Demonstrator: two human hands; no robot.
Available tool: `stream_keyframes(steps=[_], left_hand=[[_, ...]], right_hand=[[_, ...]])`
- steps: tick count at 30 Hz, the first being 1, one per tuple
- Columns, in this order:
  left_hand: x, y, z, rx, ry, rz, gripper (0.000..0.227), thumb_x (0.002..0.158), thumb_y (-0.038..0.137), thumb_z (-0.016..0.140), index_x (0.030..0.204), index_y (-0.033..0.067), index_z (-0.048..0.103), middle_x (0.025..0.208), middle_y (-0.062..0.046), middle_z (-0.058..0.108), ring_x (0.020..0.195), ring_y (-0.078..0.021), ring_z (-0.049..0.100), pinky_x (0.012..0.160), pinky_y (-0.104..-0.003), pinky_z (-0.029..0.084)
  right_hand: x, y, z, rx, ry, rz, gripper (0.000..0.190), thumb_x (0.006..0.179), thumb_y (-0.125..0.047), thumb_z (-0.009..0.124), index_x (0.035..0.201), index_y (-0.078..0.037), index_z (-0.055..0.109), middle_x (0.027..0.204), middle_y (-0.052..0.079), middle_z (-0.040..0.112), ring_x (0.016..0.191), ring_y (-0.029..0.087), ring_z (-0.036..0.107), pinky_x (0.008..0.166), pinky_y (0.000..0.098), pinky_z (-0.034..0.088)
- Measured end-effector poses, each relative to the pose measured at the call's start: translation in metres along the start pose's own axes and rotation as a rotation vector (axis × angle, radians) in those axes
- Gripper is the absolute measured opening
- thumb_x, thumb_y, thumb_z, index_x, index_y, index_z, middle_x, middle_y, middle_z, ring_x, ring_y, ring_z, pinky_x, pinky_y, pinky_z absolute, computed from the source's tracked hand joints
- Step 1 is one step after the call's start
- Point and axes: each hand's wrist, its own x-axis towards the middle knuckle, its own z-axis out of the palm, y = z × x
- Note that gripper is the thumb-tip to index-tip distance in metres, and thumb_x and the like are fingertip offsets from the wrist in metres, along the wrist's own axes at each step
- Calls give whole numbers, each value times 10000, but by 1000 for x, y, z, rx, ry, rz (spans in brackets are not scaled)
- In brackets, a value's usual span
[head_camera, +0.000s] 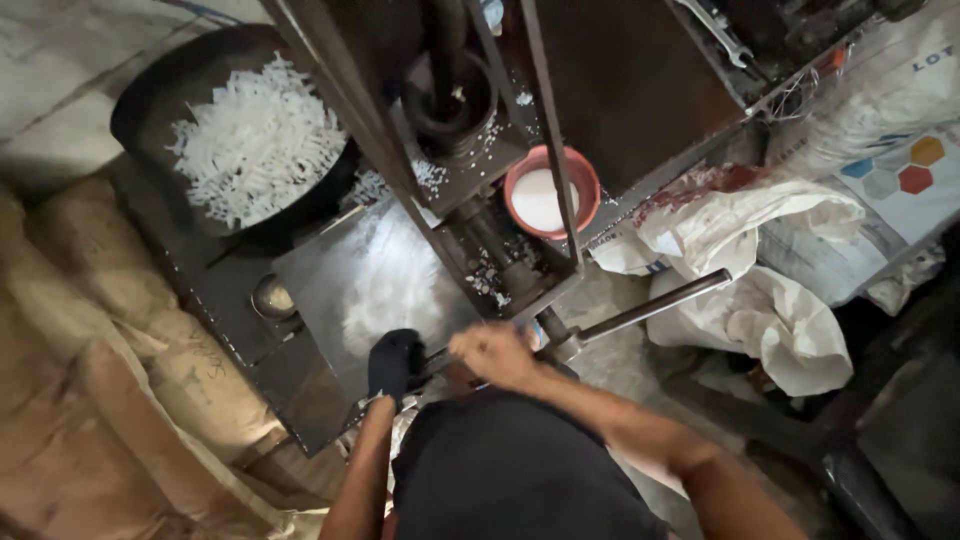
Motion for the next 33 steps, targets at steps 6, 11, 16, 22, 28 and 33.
stream_keyframes(steps=[6, 11, 16, 22, 28, 33], left_hand=[[80, 71, 23, 54, 224, 95, 473, 930, 291, 603, 1360, 95, 603, 1055, -185, 713, 924, -389, 684, 755, -455, 542], [162, 138, 20, 291, 226, 134, 560, 897, 412, 696, 1332, 87, 559, 1144, -154, 723, 1070, -357, 668, 891, -442, 517], [198, 147, 18, 423, 183, 177, 580, 875, 406, 711, 1327, 71, 566, 1176, -175, 703, 1095, -373, 654, 914, -452, 512], [199, 97, -2, 561, 160, 96, 604, 849, 398, 728, 1320, 51, 575, 1215, -199, 678, 1125, -391, 637, 941, -465, 505], [157, 72, -32, 672, 260, 68, 629, 823, 391, 746, 1313, 32, 585, 1253, -224, 653, 1155, -409, 620, 969, -478, 499], [91, 91, -53, 671, 393, 42, 649, 801, 385, 760, 1307, 16, 592, 1285, -244, 632, 1180, -425, 606, 991, -489, 493]], right_hand=[[150, 36, -76, -74, 733, -78, 220, 1023, -181, 662, 1032, 34, 706, 840, 117, 654, 729, 185, 621, 659, 334, 517], [223, 94, -87, 246, 547, 268, 211, 1011, -180, 605, 1093, -12, 703, 798, 47, 708, 650, 144, 670, 623, 331, 553], [225, 102, -96, 270, 337, 232, 228, 1028, -169, 559, 1141, -38, 707, 804, 66, 716, 669, 128, 668, 612, 332, 538], [214, 72, -99, 202, 116, 363, 277, 997, -273, 619, 1129, -65, 747, 736, 72, 690, 625, 172, 628, 601, 360, 511], [216, 56, -94, 7, 110, 559, 293, 939, -290, 711, 1120, -63, 749, 820, 105, 742, 815, 236, 730, 794, 389, 559], [221, 82, -81, 292, 320, 84, 421, 825, -84, 685, 1243, -65, 643, 1070, 118, 737, 1012, 222, 695, 885, 386, 548]])
